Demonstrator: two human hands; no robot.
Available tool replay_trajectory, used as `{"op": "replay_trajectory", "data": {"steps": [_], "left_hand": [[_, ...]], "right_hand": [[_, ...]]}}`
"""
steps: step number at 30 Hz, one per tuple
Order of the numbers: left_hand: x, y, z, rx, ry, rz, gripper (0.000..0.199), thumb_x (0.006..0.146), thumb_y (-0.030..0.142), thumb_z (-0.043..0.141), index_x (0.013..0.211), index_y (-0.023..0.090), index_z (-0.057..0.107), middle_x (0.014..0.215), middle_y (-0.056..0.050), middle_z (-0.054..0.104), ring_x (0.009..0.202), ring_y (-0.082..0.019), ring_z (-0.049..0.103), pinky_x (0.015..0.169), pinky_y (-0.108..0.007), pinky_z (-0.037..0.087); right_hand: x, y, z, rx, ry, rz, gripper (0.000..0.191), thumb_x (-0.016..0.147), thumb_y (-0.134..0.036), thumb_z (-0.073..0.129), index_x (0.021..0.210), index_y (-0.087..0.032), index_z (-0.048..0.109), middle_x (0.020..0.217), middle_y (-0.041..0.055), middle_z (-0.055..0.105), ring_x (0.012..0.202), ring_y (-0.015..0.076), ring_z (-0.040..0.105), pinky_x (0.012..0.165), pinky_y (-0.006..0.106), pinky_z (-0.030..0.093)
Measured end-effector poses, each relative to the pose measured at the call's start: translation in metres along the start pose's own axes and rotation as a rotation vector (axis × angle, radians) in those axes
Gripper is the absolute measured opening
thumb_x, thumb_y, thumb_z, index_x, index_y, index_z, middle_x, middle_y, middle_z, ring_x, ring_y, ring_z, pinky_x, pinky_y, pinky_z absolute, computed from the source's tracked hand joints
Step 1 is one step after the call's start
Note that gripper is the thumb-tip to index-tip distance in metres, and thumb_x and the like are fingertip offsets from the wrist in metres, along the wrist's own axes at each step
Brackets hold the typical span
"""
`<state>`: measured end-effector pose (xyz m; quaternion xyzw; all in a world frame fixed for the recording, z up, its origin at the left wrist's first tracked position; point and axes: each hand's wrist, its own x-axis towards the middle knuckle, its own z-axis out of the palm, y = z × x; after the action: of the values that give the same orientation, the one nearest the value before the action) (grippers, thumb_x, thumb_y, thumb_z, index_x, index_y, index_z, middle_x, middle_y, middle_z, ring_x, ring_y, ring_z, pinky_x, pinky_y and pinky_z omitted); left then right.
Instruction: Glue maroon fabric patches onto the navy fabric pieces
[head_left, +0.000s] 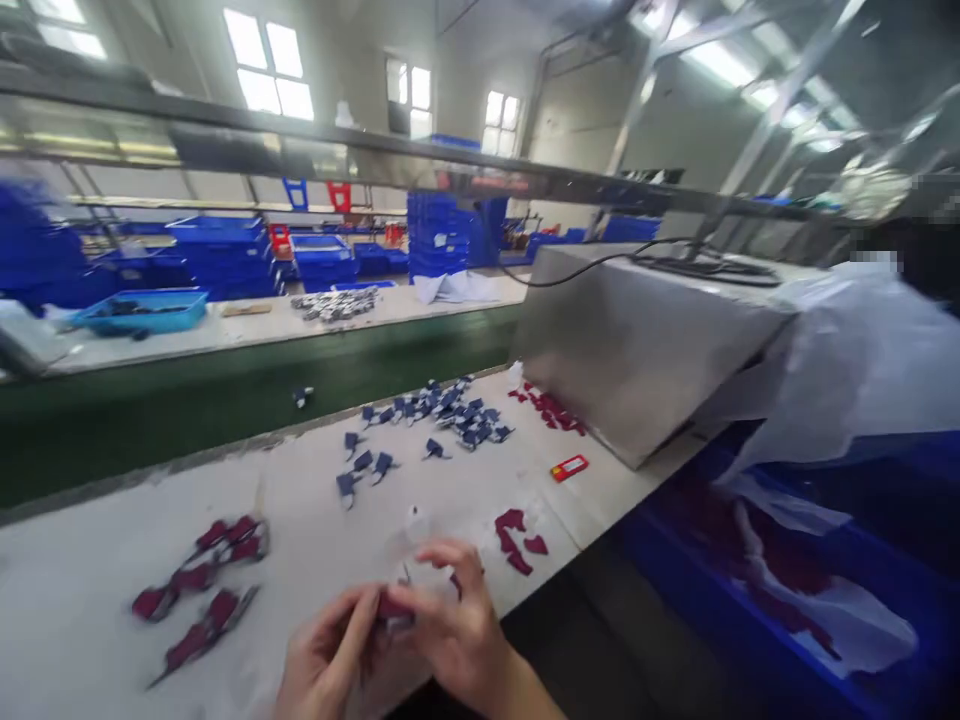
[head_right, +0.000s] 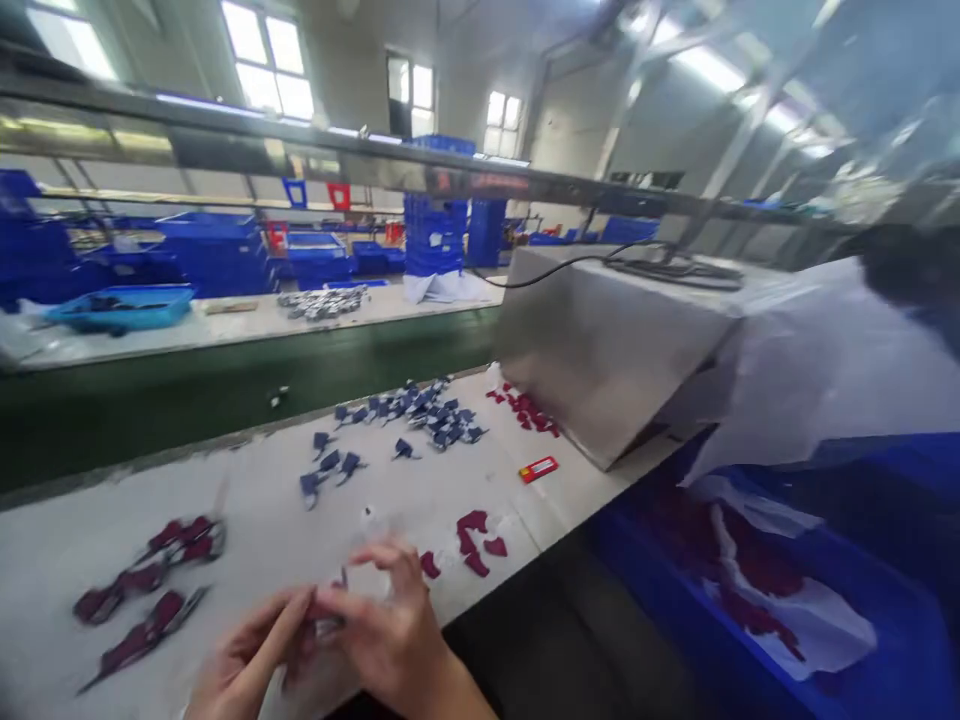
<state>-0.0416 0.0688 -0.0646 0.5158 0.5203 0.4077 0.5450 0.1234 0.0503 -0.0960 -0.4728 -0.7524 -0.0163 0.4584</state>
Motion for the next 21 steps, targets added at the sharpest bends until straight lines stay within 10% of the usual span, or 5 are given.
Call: {"op": "replay_trajectory", "data": {"steps": [5,13,19,21], "left_hand": [[-0.007,0.016,0.005,-0.084,0.136,0.084,0.048,0.08,0.06,0.072,0.097,0.016,0.08,0.063,-0.003,0.071,0.058,-0.017,0.066,0.058,-0.026,0.059],[-0.013,0.01,0.006,0.079,0.067,0.096,0.038,0.092,0.046,0.061,0.112,0.015,0.073,0.077,-0.006,0.075,0.071,-0.019,0.073,0.073,-0.03,0.063],[0.012,0.041,-0.054,0.393,-0.371,0.019,0.041,0.099,0.047,0.047,0.126,0.018,0.057,0.087,-0.008,0.079,0.082,-0.021,0.075,0.079,-0.032,0.06],[0.049,0.058,-0.087,0.558,-0.355,0.009,0.047,0.101,0.053,0.037,0.117,0.017,0.062,0.085,-0.009,0.079,0.078,-0.023,0.075,0.073,-0.033,0.059]], "right_hand": [[0.004,-0.011,0.003,0.633,0.041,0.407,0.036,0.098,-0.035,0.058,0.133,-0.027,0.064,0.105,0.0069,0.071,0.088,0.0178,0.07,0.078,0.029,0.06],[0.01,-0.017,0.012,0.942,0.03,0.693,0.024,0.09,-0.036,0.068,0.11,-0.026,0.077,0.097,0.0057,0.073,0.089,0.0179,0.07,0.077,0.027,0.06],[0.005,-0.021,0.033,0.975,-0.029,0.812,0.025,0.084,-0.041,0.075,0.101,-0.022,0.076,0.092,0.0049,0.074,0.084,0.0187,0.072,0.076,0.027,0.06],[-0.005,-0.023,0.047,0.954,-0.114,0.806,0.027,0.087,-0.042,0.071,0.104,-0.021,0.073,0.092,0.0059,0.075,0.083,0.0198,0.073,0.077,0.029,0.061]]}}
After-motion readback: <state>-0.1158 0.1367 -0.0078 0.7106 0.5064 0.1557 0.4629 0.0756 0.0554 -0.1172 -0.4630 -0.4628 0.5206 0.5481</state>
